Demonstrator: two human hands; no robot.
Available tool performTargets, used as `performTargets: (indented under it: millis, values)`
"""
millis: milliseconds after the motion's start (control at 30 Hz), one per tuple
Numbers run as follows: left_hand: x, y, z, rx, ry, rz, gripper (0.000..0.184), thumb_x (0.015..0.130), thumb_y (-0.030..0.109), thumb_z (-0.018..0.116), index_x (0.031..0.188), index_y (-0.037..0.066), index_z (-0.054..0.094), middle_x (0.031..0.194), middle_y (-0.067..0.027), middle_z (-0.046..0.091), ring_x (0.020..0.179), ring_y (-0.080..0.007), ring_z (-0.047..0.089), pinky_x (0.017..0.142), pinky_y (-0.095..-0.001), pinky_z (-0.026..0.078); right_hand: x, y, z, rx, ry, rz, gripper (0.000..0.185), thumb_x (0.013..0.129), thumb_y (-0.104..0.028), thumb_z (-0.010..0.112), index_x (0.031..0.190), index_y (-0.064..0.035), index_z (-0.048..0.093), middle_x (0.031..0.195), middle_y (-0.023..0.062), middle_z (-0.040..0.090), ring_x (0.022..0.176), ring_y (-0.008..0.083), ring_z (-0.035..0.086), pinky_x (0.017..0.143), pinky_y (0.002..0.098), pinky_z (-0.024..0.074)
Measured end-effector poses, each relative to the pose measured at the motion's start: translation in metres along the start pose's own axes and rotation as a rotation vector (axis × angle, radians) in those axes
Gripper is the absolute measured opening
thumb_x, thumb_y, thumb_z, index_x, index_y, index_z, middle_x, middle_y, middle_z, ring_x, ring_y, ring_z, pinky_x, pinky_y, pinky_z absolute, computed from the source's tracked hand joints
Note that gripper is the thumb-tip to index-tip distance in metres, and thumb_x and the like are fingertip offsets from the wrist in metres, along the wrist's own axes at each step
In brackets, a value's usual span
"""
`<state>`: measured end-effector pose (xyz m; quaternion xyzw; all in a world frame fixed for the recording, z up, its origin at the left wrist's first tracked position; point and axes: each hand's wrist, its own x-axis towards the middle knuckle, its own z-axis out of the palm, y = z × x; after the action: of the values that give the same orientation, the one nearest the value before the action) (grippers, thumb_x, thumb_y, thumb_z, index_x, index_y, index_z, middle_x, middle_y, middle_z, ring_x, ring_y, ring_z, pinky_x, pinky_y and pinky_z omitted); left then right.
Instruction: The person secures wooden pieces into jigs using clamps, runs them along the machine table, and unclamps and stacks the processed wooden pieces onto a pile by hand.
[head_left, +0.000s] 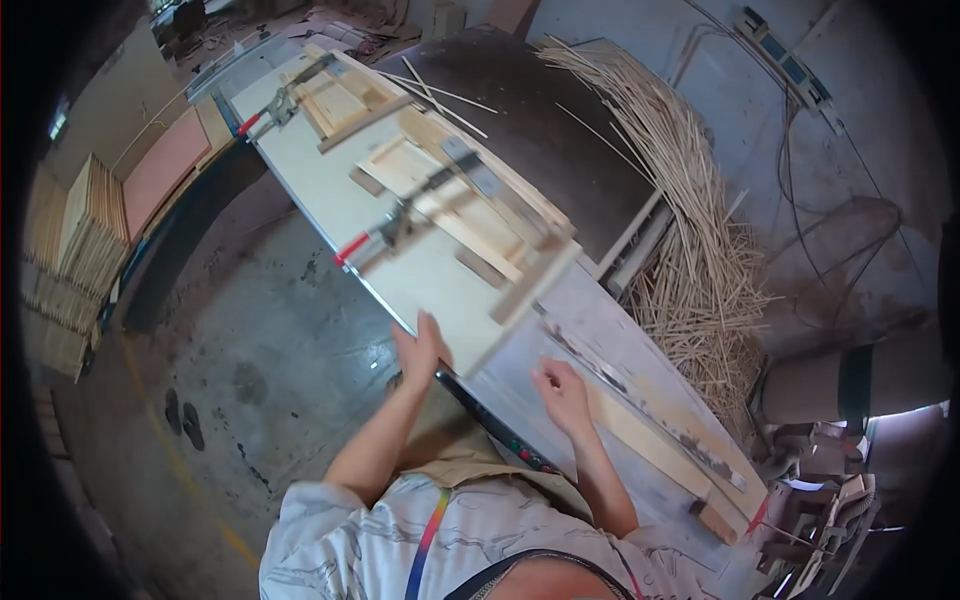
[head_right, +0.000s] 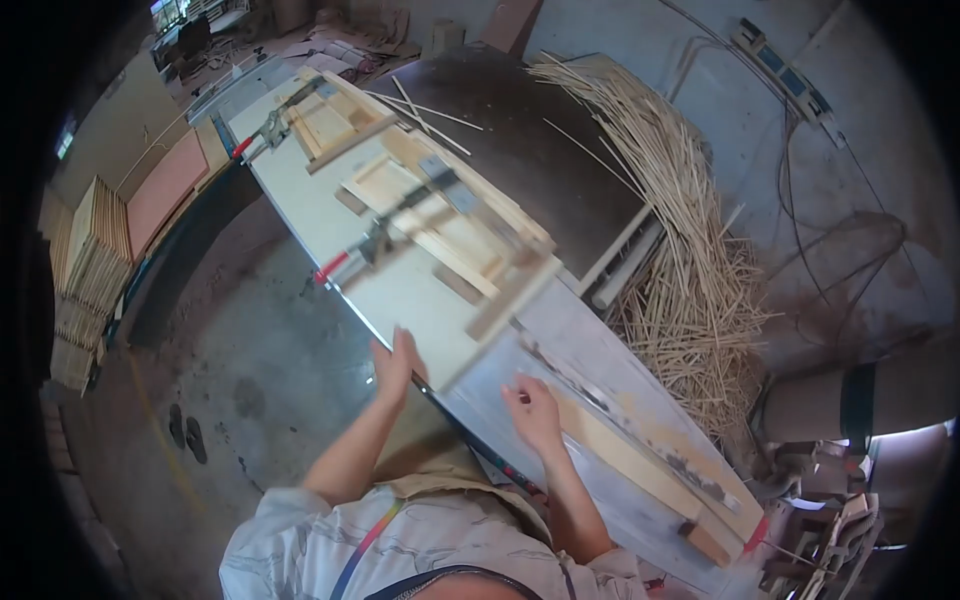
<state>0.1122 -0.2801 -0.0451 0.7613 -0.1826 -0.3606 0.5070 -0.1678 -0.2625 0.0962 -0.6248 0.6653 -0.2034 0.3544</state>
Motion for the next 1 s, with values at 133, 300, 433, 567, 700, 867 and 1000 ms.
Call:
performTargets:
  millis: [133, 300, 433, 567, 700, 867, 1000]
  values:
    - [0.085, 0.023, 0.032, 0.156, 0.38, -0.113, 0.08, 0.103, 0.048, 0.061, 0.15, -0.011, 0.035, 0.144, -0.0362, 0.053, 0.136, -0.0487, 0.052, 0.115, -0.0506, 0.042, -0.098, 0.051, -0.062, -0.163, 0.3, -0.057, 0.037, 0.097, -0.015, 0.075, 0.13, 0.0003, 0.069, 0.118, 0.0166, 0.069, 0.099, 0.0222, 0.068, 0.088, 0.0348, 0.056]
    - [0.18, 0.059, -0.013, 0.332, 0.417, -0.186, 0.076, 0.103, 0.054, 0.058, 0.142, -0.01, 0.046, 0.138, -0.0349, 0.06, 0.13, -0.0495, 0.058, 0.112, -0.0527, 0.045, -0.319, 0.27, -0.147, -0.331, 0.954, 0.841, 0.049, 0.101, -0.036, 0.066, 0.12, 0.0095, 0.069, 0.119, 0.0256, 0.069, 0.112, 0.0347, 0.065, 0.091, 0.0501, 0.0522]
    - [0.24, 0.073, -0.054, 0.236, 0.403, -0.162, 0.08, 0.1, 0.058, 0.061, 0.14, -0.01, 0.048, 0.14, -0.0351, 0.059, 0.131, -0.0492, 0.058, 0.112, -0.0527, 0.047, -0.377, 0.279, -0.12, 0.167, 1.295, 1.15, 0.072, 0.103, -0.054, 0.057, 0.142, 0.0069, 0.057, 0.14, 0.0236, 0.062, 0.122, 0.0374, 0.062, 0.097, 0.0497, 0.0507]
    - [0.287, 0.081, -0.083, 0.285, 0.453, -0.203, 0.092, 0.096, 0.063, 0.064, 0.139, -0.016, 0.045, 0.142, -0.0367, 0.057, 0.135, -0.0494, 0.056, 0.113, -0.0507, 0.047, -0.384, 0.405, -0.107, 1.054, 1.176, 0.774, 0.086, 0.104, -0.064, 0.048, 0.16, -0.0004, 0.038, 0.149, 0.0143, 0.057, 0.123, 0.0382, 0.061, 0.106, 0.0466, 0.0497]
    - [0.35, 0.057, -0.103, 0.331, 0.42, -0.208, 0.1, 0.093, 0.068, 0.065, 0.137, -0.021, 0.049, 0.141, -0.0398, 0.057, 0.134, -0.0476, 0.058, 0.112, -0.0474, 0.048, -0.324, 0.339, -0.09, 0.62, 1.632, 1.238, 0.079, 0.108, -0.059, 0.042, 0.146, 0.0093, 0.051, 0.139, 0.0195, 0.065, 0.119, 0.0407, 0.065, 0.107, 0.0433, 0.0515]
    - [0.455, 0.039, -0.128, 0.425, 0.356, -0.187, 0.105, 0.092, 0.077, 0.057, 0.125, -0.023, 0.063, 0.134, -0.0379, 0.064, 0.131, -0.0468, 0.06, 0.112, -0.0466, 0.047, -0.261, 0.175, -0.022, 0.355, 1.654, 1.487, 0.094, 0.104, -0.069, 0.039, 0.131, 0.0183, 0.06, 0.134, 0.0269, 0.067, 0.118, 0.0447, 0.066, 0.103, 0.051, 0.0545]
    - [0.494, 0.048, -0.152, 0.477, 0.332, -0.15, 0.105, 0.094, 0.078, 0.051, 0.123, -0.022, 0.064, 0.132, -0.0383, 0.064, 0.131, -0.0471, 0.06, 0.113, -0.0466, 0.046, -0.245, 0.135, 0.011, 0.334, 1.623, 1.463, 0.093, 0.105, -0.068, 0.037, 0.13, 0.0188, 0.061, 0.135, 0.0286, 0.066, 0.118, 0.0454, 0.066, 0.104, 0.0515, 0.0542]
